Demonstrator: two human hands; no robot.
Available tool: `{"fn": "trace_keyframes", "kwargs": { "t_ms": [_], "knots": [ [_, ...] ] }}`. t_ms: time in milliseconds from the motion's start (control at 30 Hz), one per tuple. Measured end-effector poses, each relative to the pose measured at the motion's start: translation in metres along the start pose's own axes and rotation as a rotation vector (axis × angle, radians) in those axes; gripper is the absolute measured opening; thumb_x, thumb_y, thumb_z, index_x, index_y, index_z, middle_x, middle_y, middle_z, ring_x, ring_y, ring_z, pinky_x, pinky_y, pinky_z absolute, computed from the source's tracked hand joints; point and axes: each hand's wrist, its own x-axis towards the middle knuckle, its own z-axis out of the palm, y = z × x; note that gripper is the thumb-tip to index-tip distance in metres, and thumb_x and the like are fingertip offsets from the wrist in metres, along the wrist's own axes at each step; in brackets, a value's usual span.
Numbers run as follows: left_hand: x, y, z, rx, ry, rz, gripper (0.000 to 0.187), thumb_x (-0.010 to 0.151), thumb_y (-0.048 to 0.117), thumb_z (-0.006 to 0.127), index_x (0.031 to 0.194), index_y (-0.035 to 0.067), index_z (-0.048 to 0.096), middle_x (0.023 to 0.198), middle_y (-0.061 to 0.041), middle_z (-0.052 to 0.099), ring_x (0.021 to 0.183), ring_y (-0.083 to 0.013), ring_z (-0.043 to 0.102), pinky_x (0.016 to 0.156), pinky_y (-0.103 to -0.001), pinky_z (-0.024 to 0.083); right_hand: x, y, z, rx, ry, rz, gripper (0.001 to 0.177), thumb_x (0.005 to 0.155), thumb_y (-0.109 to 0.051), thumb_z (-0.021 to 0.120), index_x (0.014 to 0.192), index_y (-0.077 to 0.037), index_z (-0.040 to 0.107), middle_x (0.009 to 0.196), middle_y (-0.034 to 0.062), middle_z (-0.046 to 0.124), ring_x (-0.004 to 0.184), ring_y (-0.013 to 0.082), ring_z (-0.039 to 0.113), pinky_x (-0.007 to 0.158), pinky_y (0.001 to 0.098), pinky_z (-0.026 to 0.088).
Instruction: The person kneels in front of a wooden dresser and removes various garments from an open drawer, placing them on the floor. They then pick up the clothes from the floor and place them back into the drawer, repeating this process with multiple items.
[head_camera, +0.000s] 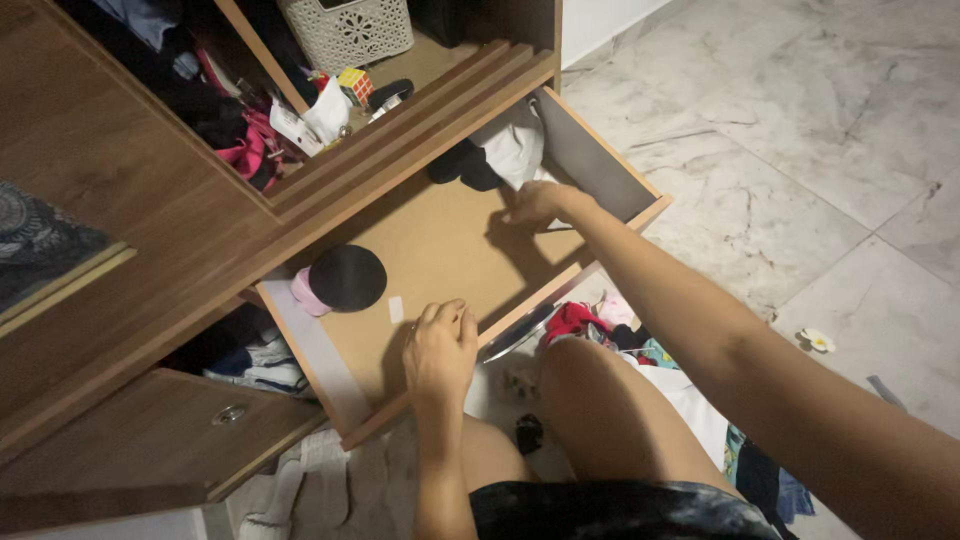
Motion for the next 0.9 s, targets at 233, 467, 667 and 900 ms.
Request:
{"fn": "trace_keyframes", "kwargs": {
  "t_ms": [233,467,667,900],
  "knots": [
    [0.002,0.008,-0.008,0.045,0.006,-0.052,0.04,0.094,0.032,0.064,0.127,0.01,0.064,0.124,-0.016,0.065,0.11,-0.0385,0.064,0.092,-0.048,0.051,-0.158,-0.064,-0.034,0.52,0.125,-0.377,0.03,0.089,-0.032,0.077,0.094,-0.002,0.074,0.083,0.0045,0.073,0.078,0.0101,0.069,0.07,0.0267,0.056],
    [0.009,0.021,-0.005,-0.375,-0.05,0.06,0.114,0.074,0.025,0.09,0.157,0.003,0.015,0.161,-0.025,0.023,0.146,-0.0398,0.028,0.114,-0.05,0.029,-0.242,-0.085,-0.018,1.004,0.122,-0.646,0.014,0.087,-0.004,0.076,0.093,-0.004,0.063,0.09,0.0021,0.066,0.083,0.0091,0.062,0.072,0.0247,0.049],
    [0.019,0.021,0.006,-1.378,-0.313,-0.142,0.097,0.079,0.014,0.075,0.157,0.012,0.019,0.166,-0.014,0.027,0.15,-0.0298,0.03,0.119,-0.047,0.034,-0.251,-0.065,-0.005,1.673,-0.023,-0.838,0.022,0.074,0.005,0.072,0.08,-0.007,0.055,0.094,0.008,0.066,0.09,0.0196,0.065,0.086,0.033,0.054],
    [-0.014,0.001,0.047,-1.18,-0.677,-0.377,0.08,0.093,0.046,0.061,0.163,0.02,0.032,0.166,-0.001,0.033,0.151,-0.0202,0.025,0.119,-0.04,0.024,-0.276,-0.056,0.03,2.046,-0.406,-0.987,0.02,0.085,-0.009,0.071,0.085,-0.01,0.051,0.091,0.018,0.067,0.093,0.0301,0.068,0.082,0.0456,0.058]
  ]
}}
